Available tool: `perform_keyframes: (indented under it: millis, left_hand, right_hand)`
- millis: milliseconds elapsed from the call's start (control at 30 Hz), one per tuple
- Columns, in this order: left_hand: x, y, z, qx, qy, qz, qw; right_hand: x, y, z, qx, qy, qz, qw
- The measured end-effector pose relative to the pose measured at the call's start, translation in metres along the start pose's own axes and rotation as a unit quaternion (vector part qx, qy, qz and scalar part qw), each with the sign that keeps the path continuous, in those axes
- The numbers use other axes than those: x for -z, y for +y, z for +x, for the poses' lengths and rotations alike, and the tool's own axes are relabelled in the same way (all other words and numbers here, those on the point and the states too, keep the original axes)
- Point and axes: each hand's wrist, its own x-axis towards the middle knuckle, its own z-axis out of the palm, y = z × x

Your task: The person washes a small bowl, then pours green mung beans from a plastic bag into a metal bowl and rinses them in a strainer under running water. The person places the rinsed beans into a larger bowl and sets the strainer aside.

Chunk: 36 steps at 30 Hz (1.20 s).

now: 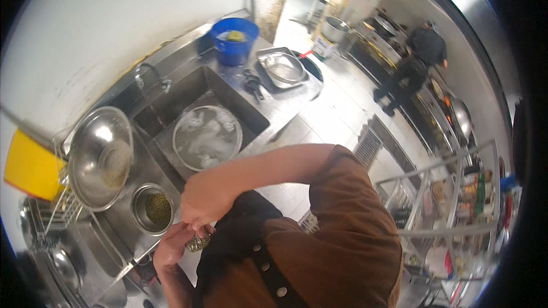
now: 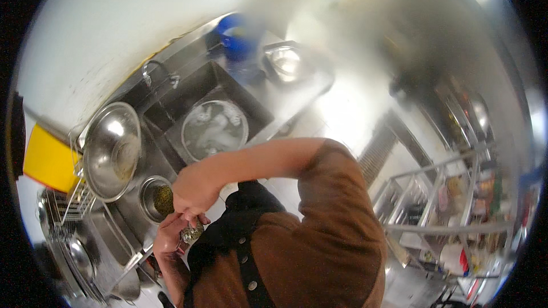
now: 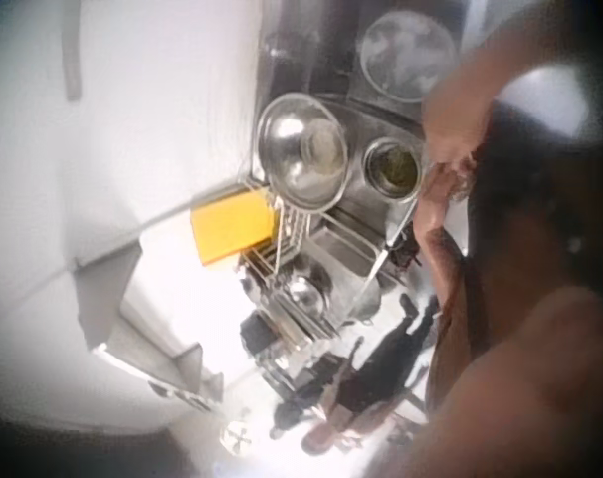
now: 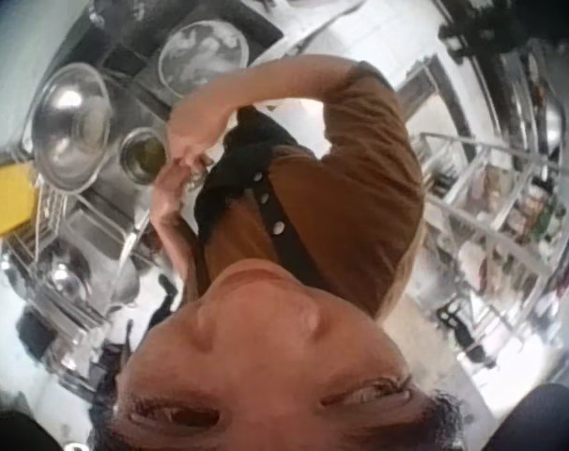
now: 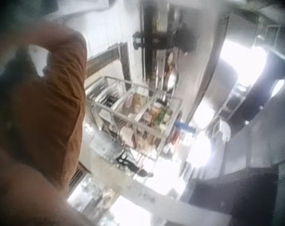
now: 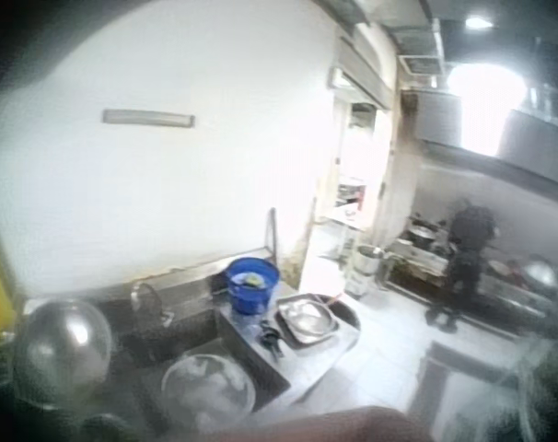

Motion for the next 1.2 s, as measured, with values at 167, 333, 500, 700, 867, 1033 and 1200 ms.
perform_keyframes:
  millis: [167,333,500,700,867,1033,1200]
  left_hand:
    - [-0.025,0.028,0.044,-0.055,-0.156,0.053,0.985]
    - [-0.048,0.031,0.071,-0.157,-0.175,0.192,0.953]
    - [-0.059,0.037,0.087,-0.207,-0.092,0.313,0.922]
    - [-0.067,0.034,0.100,-0.184,0.052,0.358,0.914]
    - [-0.055,0.033,0.101,-0.279,0.157,0.404,0.857]
    - [-0.065,0.021,0.117,-0.361,0.244,0.426,0.793]
    - [-0.082,0.006,0.140,-0.232,0.311,0.481,0.786]
  right_hand:
    - [0.042,-0.003,-0.045,-0.059,-0.024,0.016,0.998]
    - [0.054,-0.001,-0.080,-0.099,0.009,-0.003,0.995]
    - [0.061,-0.012,-0.085,-0.147,0.080,-0.102,0.981]
    - [0.056,-0.005,-0.059,-0.094,0.142,-0.232,0.958]
    - [0.052,0.030,-0.022,0.045,0.198,-0.243,0.948]
    - [0.060,0.038,-0.040,0.106,0.154,-0.196,0.963]
    - [0.064,0.049,-0.050,0.134,0.073,-0.172,0.973]
